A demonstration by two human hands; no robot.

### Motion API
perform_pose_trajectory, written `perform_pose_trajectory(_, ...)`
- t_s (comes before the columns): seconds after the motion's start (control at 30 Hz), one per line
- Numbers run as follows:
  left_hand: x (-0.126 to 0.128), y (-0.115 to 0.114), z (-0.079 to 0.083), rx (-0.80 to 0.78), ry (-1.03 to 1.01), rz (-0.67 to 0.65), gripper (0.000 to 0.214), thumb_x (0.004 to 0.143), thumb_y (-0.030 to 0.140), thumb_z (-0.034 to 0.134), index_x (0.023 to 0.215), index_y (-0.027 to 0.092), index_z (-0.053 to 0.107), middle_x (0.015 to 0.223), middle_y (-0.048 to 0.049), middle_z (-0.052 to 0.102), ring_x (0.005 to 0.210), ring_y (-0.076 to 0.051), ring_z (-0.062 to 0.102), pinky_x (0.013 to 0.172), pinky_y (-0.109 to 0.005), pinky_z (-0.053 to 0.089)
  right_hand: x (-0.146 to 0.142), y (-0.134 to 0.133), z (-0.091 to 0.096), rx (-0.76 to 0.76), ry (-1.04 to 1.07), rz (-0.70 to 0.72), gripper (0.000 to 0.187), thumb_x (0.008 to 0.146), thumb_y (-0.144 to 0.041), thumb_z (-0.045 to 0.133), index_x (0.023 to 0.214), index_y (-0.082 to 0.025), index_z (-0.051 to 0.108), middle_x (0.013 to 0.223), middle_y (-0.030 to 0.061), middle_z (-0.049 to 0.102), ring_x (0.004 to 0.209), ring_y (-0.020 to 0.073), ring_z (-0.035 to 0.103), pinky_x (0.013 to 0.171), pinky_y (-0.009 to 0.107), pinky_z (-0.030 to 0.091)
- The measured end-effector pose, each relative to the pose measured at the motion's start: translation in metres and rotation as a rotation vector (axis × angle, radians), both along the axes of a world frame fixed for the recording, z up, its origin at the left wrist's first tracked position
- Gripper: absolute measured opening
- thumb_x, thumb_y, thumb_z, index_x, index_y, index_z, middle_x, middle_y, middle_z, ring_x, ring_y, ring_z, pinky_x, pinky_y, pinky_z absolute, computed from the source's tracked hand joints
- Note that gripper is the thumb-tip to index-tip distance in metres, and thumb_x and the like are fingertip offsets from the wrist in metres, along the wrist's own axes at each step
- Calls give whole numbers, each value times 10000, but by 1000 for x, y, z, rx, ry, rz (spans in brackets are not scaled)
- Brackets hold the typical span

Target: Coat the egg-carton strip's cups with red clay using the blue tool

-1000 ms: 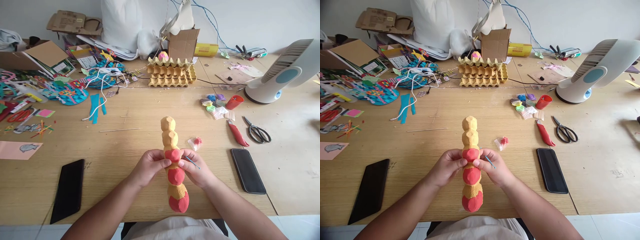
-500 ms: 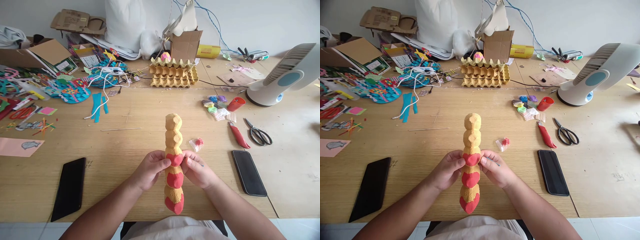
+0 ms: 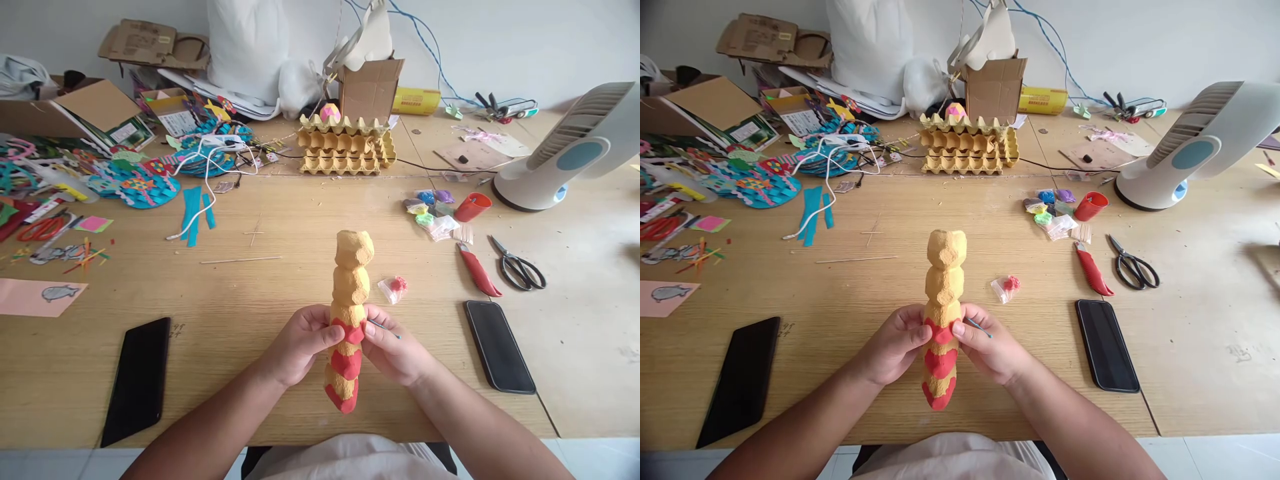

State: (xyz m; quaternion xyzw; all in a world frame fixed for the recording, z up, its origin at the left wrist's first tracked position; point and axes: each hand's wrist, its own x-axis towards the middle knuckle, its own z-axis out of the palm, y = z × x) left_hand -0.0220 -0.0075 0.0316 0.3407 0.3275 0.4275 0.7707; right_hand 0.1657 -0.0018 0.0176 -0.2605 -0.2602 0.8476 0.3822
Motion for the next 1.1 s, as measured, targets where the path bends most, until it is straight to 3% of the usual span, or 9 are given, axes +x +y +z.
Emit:
perform_pose_trajectory(0.4, 1, -1, -3, -1, 36, -28, 290, 781, 446, 816, 888, 181, 766, 832, -85, 714, 806, -233, 633, 752, -339, 471, -1, 0, 1, -14, -47, 13, 301, 761, -375, 887, 835, -193, 659, 826, -10, 671, 773, 147, 612, 805, 302, 449)
perform_pose_trajectory(0.63, 1, 0, 0, 8, 64, -49, 336, 783, 489, 806, 872, 168, 761, 755, -59, 675, 716, -198, 593, 711, -322, 433, -2, 1, 3, 4, -71, 10, 289, 766, -368, 885, 847, -186, 676, 824, 0, 672, 788, 157, 614, 803, 304, 454)
perform_pose_trajectory(0.8, -1, 2, 2, 10, 47, -64, 477, 786, 631, 749, 902, 168, 753, 774, -73, 683, 754, -214, 604, 705, -317, 437, -2, 0, 1, -22, -43, -15, 320, 784, -424, 865, 878, -189, 669, 834, 3, 681, 785, 156, 620, 782, 297, 457)
perform_pose_trajectory(0.97, -5, 3, 3, 12, 59, -65, 321, 798, 470, 800, 935, 181, 768, 880, -89, 712, 813, -222, 619, 743, -320, 462, -1, 0, -2, -7, -21, -9, 324, 801, -452, 845, 887, -191, 674, 835, 10, 681, 782, 162, 623, 790, 306, 469)
perform_pose_trajectory(1.1, -5, 2, 1, 36, 64, -85, 288, 774, 433, 825, 900, 182, 759, 834, -72, 693, 775, -207, 606, 758, -328, 472, -1, -1, 0, 34, -59, 6, 297, 802, -427, 846, 874, -191, 680, 853, 18, 681, 804, 174, 631, 817, 323, 476)
